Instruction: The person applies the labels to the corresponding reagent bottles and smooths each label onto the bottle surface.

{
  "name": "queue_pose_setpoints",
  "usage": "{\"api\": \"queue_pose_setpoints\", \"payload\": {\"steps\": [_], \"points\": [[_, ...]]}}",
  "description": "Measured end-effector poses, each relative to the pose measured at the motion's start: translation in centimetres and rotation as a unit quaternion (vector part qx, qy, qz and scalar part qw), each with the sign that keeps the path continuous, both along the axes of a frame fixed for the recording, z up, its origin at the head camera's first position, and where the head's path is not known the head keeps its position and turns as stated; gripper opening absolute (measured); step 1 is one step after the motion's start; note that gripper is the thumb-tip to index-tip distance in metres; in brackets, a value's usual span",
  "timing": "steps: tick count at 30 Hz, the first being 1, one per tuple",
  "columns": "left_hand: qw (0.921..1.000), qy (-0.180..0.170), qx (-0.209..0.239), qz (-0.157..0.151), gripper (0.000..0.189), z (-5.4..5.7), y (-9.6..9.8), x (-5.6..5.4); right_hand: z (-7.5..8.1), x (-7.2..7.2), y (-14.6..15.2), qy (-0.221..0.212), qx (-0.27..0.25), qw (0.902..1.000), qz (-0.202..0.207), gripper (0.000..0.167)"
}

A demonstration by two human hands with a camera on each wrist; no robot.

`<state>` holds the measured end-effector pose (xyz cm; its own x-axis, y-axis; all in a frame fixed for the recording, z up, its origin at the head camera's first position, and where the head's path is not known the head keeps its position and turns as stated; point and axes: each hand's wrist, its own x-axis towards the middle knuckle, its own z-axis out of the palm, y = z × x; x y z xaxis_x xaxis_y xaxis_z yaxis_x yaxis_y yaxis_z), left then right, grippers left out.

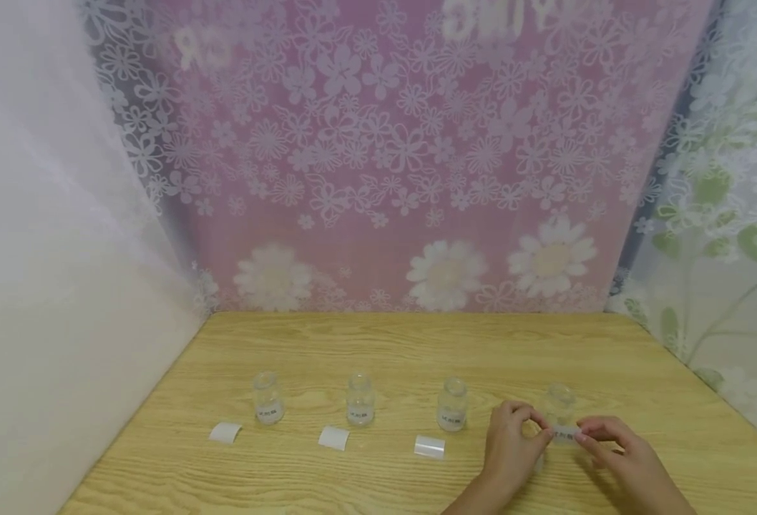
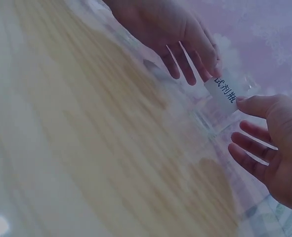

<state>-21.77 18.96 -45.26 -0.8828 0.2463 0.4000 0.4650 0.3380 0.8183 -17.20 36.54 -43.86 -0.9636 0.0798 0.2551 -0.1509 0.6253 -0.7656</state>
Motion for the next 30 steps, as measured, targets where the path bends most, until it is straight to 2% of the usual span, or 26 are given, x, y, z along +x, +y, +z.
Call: {"api": "queue_pose_setpoints", "payload": {"steps": [4,7,11,14,24,30], "points": [[0.9998,0.015,-0.011,0.008,0.013,-0.3,0.4,-0.5,-0.6,-0.5,0.6,0.043,-0.007,0.9981,0.043,0.014],[1.0000,0.006,-0.007,0.003,0.013,-0.5,0.6,-0.9,-0.9,-0.8,0.8,0.061,-0.007,0.9961,0.063,0.009],[1.0000,-0.006,0.003,-0.007,0.015,-0.7,0.9,-1.2,-1.1,-1.1,1.0,0.050,-0.018,0.9961,0.071,0.008],[0.9999,0.001,0.008,-0.008,0.016,-0.9,1.0,-1.4,-1.2,-1.3,1.1,0.045,-0.030,0.9956,0.077,0.009],[0.9992,0.040,-0.002,0.010,0.015,-0.9,1.3,-1.2,-1.7,-1.9,1.2,0.081,-0.004,0.9948,0.062,0.004],[0.9991,0.041,0.004,0.013,0.016,-1.0,1.5,-1.2,-1.6,-1.9,1.1,0.089,0.016,0.9948,0.048,0.004]]}}
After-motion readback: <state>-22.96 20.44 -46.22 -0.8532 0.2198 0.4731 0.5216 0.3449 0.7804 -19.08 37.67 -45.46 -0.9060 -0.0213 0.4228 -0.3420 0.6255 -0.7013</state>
